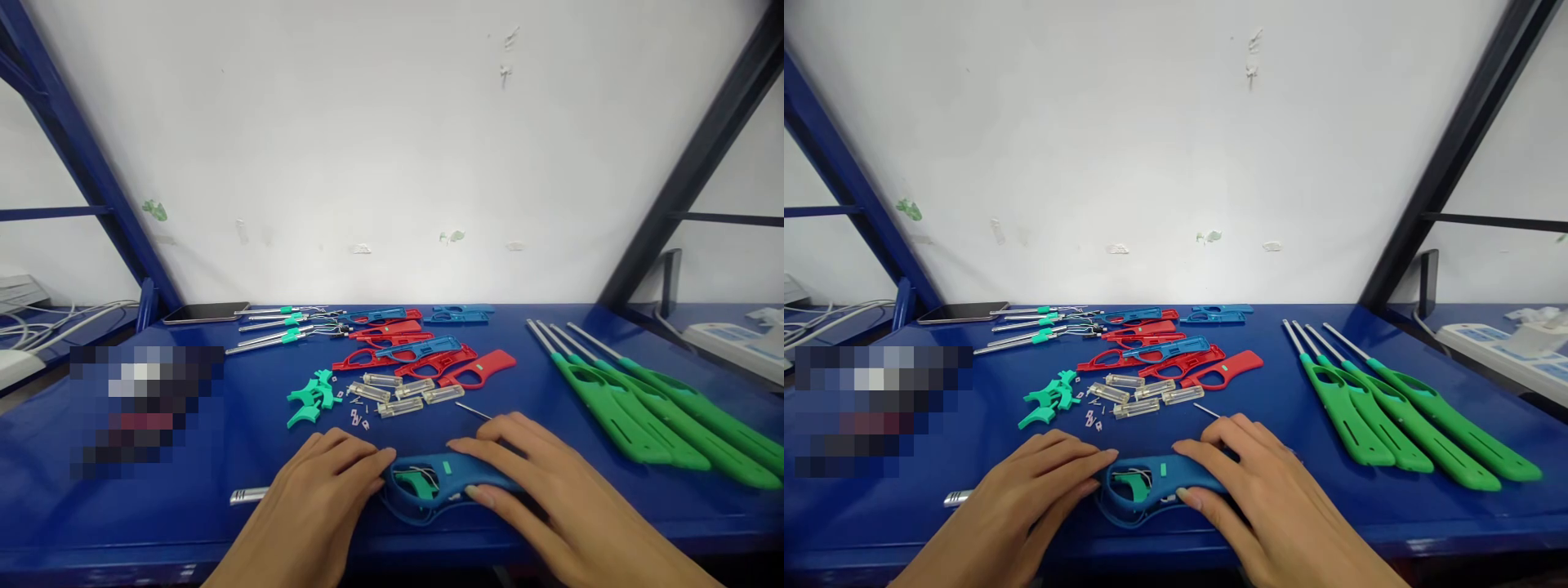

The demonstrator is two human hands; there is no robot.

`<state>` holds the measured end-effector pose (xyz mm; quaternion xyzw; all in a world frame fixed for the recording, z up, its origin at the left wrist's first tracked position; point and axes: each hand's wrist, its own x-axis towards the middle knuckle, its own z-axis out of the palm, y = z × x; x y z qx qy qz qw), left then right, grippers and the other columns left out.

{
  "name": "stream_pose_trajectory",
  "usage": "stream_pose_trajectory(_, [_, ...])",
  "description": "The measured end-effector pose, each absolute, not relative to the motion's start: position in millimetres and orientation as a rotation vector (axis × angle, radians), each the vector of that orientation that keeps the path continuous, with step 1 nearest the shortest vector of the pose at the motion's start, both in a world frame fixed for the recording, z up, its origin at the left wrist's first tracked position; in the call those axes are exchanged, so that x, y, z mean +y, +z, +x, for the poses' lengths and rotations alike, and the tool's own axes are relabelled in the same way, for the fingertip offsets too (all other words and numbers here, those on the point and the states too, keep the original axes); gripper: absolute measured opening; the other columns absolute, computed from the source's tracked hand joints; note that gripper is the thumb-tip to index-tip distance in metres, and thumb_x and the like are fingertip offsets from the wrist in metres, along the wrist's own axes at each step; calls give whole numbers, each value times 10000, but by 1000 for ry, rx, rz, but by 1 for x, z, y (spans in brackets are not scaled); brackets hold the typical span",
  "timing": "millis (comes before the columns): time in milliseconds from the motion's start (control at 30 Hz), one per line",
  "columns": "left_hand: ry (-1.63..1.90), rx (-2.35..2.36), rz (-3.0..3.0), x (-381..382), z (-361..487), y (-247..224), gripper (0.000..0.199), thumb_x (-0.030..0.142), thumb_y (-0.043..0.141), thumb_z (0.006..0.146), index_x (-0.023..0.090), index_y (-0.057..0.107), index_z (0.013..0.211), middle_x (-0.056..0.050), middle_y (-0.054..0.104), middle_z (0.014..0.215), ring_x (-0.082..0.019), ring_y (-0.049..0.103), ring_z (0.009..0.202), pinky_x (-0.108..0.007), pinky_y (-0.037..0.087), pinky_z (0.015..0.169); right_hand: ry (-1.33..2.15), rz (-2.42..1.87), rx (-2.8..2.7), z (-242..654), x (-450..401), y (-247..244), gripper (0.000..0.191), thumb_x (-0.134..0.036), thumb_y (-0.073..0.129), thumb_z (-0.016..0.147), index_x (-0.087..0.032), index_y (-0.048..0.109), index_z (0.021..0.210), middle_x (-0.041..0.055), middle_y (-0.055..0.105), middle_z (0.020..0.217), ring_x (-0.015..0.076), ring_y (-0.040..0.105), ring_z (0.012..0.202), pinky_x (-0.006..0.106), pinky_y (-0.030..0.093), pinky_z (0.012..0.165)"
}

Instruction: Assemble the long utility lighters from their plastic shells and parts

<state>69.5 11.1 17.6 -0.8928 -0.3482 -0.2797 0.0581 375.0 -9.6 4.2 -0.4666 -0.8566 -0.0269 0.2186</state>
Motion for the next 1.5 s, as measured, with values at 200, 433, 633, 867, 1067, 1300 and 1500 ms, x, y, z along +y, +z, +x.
stream_pose_trajectory(200, [-808, -1067, -2714, 8, 68, 22, 477, 39, 375, 1029, 244, 785, 1160, -15, 844, 1014, -240, 796, 839, -388, 698, 761, -126, -1287, -2372, 375, -13, -6, 409, -521, 560, 1094, -405, 658, 1474, 19, 762, 1387, 297, 723, 1294, 479, 631, 1074])
stream_pose_trajectory(433, [-780, -1081, -2709, 7, 69, 24, 488, 31, 376, 995, 239, 791, 1145, -31, 834, 998, -239, 793, 826, -382, 702, 751, -58, -1310, -2372, 372, -14, -2, 422, -516, 619, 1070, -408, 656, 1476, 41, 744, 1376, 292, 726, 1267, 448, 637, 1051])
stream_pose_trajectory(633, [-722, -1096, -2716, 5, 65, 26, 529, -14, 387, 959, 262, 782, 1176, -13, 839, 1069, -228, 804, 904, -374, 696, 827, 30, -1294, -2387, 370, -13, 6, 368, -509, 565, 1099, -429, 640, 1450, 14, 733, 1365, 271, 728, 1260, 456, 632, 1053])
stream_pose_trajectory(867, [-709, -1065, -2677, 4, 66, 26, 503, 18, 382, 989, 254, 789, 1167, -24, 830, 998, -230, 797, 818, -361, 699, 747, 32, -1312, -2415, 369, -12, 3, 388, -499, 578, 1097, -436, 608, 1479, 28, 713, 1397, 278, 705, 1294, 456, 623, 1057])
stream_pose_trajectory(1067, [-643, -1071, -2703, 4, 65, 25, 519, 6, 389, 973, 237, 793, 1203, -41, 826, 1009, -238, 794, 816, -381, 703, 756, 62, -1298, -2411, 367, -12, 5, 376, -486, 595, 1090, -435, 630, 1461, 32, 717, 1359, 276, 718, 1261, 449, 628, 1039])
stream_pose_trajectory(1300, [-670, -1078, -2693, 4, 64, 23, 521, 11, 380, 977, 244, 798, 1183, -41, 819, 990, -235, 788, 790, -368, 698, 723, 85, -1310, -2398, 368, -15, 3, 415, -485, 604, 1085, -435, 610, 1496, 45, 706, 1352, 276, 713, 1245, 453, 625, 1041])
stream_pose_trajectory(1500, [-699, -1090, -2733, 4, 65, 24, 499, 20, 389, 986, 253, 801, 1147, -32, 814, 998, -217, 780, 779, -346, 689, 719, 168, -1328, -2404, 365, -15, 3, 394, -473, 565, 1106, -456, 593, 1499, 37, 682, 1346, 254, 693, 1257, 458, 610, 1057])
